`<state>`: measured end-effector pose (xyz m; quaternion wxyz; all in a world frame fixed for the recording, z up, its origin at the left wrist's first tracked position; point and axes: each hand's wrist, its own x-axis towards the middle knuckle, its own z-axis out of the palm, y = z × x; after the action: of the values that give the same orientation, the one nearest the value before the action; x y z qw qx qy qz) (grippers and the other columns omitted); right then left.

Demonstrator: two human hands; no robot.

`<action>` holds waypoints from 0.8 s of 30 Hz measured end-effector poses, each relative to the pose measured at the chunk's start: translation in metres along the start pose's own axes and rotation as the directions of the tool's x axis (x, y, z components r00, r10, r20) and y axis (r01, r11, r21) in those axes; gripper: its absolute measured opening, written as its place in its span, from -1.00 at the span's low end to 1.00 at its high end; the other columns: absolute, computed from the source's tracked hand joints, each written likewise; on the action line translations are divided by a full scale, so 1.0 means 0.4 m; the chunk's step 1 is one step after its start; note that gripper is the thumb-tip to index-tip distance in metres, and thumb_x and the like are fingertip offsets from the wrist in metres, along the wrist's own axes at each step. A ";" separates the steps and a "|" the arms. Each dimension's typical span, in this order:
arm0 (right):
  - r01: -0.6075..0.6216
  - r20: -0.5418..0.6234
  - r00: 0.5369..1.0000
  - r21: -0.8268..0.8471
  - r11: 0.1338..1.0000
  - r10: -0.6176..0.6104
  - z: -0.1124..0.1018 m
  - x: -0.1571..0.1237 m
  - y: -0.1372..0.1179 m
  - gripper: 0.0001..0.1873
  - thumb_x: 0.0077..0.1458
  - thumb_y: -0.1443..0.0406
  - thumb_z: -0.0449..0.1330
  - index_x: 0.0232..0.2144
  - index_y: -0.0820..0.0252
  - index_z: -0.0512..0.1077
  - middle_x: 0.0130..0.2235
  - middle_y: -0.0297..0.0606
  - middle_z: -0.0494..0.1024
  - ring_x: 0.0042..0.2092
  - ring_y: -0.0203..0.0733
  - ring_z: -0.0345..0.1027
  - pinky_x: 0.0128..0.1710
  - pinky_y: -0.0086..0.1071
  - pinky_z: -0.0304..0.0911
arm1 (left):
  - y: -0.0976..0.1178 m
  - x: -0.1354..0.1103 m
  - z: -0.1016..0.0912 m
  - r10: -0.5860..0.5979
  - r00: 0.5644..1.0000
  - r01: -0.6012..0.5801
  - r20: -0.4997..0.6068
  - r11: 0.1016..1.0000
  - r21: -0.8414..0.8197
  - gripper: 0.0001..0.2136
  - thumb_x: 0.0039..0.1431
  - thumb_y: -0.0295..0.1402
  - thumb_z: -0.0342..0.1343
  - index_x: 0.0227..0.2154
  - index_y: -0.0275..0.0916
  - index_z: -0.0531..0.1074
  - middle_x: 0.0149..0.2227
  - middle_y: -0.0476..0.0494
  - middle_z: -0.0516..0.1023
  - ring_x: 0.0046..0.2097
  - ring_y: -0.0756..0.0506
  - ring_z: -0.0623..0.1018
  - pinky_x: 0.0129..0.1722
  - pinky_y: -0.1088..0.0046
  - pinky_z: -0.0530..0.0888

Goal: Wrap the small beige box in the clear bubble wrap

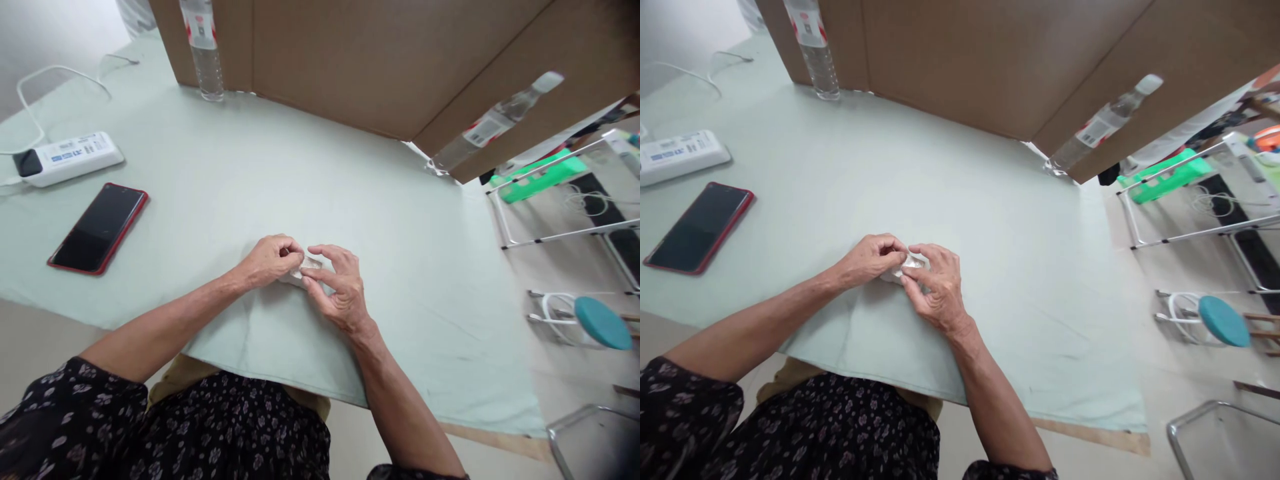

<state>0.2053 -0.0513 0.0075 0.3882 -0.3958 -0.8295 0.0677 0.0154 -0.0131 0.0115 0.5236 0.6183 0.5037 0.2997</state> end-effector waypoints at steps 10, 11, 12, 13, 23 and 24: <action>-0.118 0.018 0.993 0.043 0.992 0.118 -0.027 0.007 0.013 -0.88 0.20 0.30 0.24 -0.21 0.06 0.58 -0.02 -0.14 0.56 0.01 -0.01 0.45 0.02 -0.06 0.35 | 0.002 -0.003 0.000 -0.003 1.000 0.003 -0.007 1.000 -0.009 -0.82 0.03 -0.30 0.09 -0.41 -0.29 0.52 -0.51 0.01 0.43 -0.46 0.02 0.36 -0.50 0.54 0.27; -0.090 0.054 0.994 0.006 0.996 0.090 -0.024 0.007 0.014 -0.89 0.21 0.31 0.24 -0.23 0.05 0.58 0.00 -0.14 0.56 0.03 0.00 0.44 0.02 -0.05 0.33 | 0.000 -0.003 0.001 -0.002 1.000 0.002 -0.009 1.000 -0.014 -0.83 0.02 -0.31 0.09 -0.42 -0.29 0.52 -0.51 0.01 0.43 -0.46 0.03 0.35 -0.50 0.54 0.26; -0.064 0.081 0.995 -0.028 0.998 0.066 -0.022 0.006 0.014 -0.89 0.21 0.31 0.23 -0.25 0.05 0.58 0.01 -0.15 0.57 0.04 0.01 0.44 0.02 -0.04 0.32 | -0.001 -0.003 0.001 -0.001 1.000 0.001 -0.010 1.000 -0.019 -0.83 0.02 -0.31 0.09 -0.42 -0.28 0.52 -0.51 0.02 0.43 -0.47 0.03 0.35 -0.50 0.54 0.26; -0.044 0.095 0.994 -0.055 0.998 0.049 -0.021 0.006 0.014 -0.89 0.22 0.31 0.23 -0.27 0.04 0.58 0.02 -0.16 0.57 0.05 0.01 0.44 0.02 -0.03 0.31 | -0.002 -0.004 0.001 0.001 1.000 -0.001 -0.012 1.000 -0.022 -0.83 0.02 -0.31 0.09 -0.42 -0.28 0.52 -0.52 0.02 0.43 -0.47 0.03 0.35 -0.50 0.54 0.26; -0.206 0.012 0.975 0.428 0.880 0.223 -0.095 0.025 -0.026 -0.88 0.21 0.29 0.27 -0.25 0.00 0.63 -0.14 -0.21 0.59 -0.10 -0.09 0.49 -0.08 -0.12 0.40 | 0.011 -0.007 -0.005 -0.074 0.997 0.074 0.001 0.994 -0.086 -0.84 0.02 -0.30 0.10 -0.43 -0.28 0.50 -0.54 0.03 0.43 -0.51 0.03 0.37 -0.53 0.54 0.29; -0.205 0.020 0.974 0.503 0.839 0.226 -0.114 0.020 -0.033 -0.86 0.22 0.28 0.27 -0.21 -0.01 0.63 -0.19 -0.22 0.59 -0.15 -0.10 0.49 -0.13 -0.13 0.41 | 0.013 -0.008 -0.006 -0.091 0.996 0.091 0.009 0.991 -0.101 -0.83 0.02 -0.28 0.10 -0.44 -0.28 0.50 -0.53 0.02 0.44 -0.50 0.03 0.37 -0.53 0.54 0.29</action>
<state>0.2260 -0.0635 0.0492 0.4842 -0.3731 -0.7255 0.3163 0.0137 -0.0149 0.0176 0.5683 0.5680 0.5145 0.2994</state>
